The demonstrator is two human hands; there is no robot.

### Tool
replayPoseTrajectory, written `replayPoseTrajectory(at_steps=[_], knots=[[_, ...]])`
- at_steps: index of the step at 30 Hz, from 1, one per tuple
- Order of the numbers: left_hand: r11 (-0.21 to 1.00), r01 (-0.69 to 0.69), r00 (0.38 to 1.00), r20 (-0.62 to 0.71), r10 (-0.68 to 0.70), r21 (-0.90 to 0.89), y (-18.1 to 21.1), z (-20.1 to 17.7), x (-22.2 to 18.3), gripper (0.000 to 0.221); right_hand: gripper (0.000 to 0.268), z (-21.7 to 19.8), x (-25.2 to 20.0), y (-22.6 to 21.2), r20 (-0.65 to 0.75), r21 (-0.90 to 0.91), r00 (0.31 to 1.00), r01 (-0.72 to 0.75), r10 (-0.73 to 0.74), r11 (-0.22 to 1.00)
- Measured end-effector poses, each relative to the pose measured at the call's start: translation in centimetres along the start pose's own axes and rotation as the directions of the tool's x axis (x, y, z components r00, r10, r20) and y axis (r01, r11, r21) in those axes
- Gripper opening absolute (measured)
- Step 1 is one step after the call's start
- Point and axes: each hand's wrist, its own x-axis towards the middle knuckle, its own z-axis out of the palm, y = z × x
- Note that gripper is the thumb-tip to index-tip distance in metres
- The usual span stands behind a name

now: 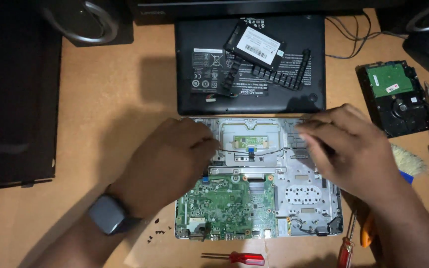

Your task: Reinstalling components and connecting ribbon cables inside a laptop chassis during a repair.

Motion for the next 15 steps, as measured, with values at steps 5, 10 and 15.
replayPoseTrajectory(at_steps=[5,10,15], knots=[[0.936,0.003,0.999,-0.038,-0.017,-0.353,2.3,-3.7,0.3,0.01,0.011,-0.9,0.2,0.1,-0.047,-0.018,0.999,-0.014,0.013,1.0],[0.586,0.808,-0.116,0.991,0.069,0.054,6.5,-9.1,8.9,0.036,0.014,-1.2,-0.2,0.5,-0.027,-0.049,0.999,-0.038,0.037,0.998],[0.592,0.805,-0.039,0.993,0.107,-0.032,6.4,-8.7,9.6,0.037,0.027,-1.9,0.5,0.6,0.269,0.077,0.958,0.079,-0.097,0.994]])
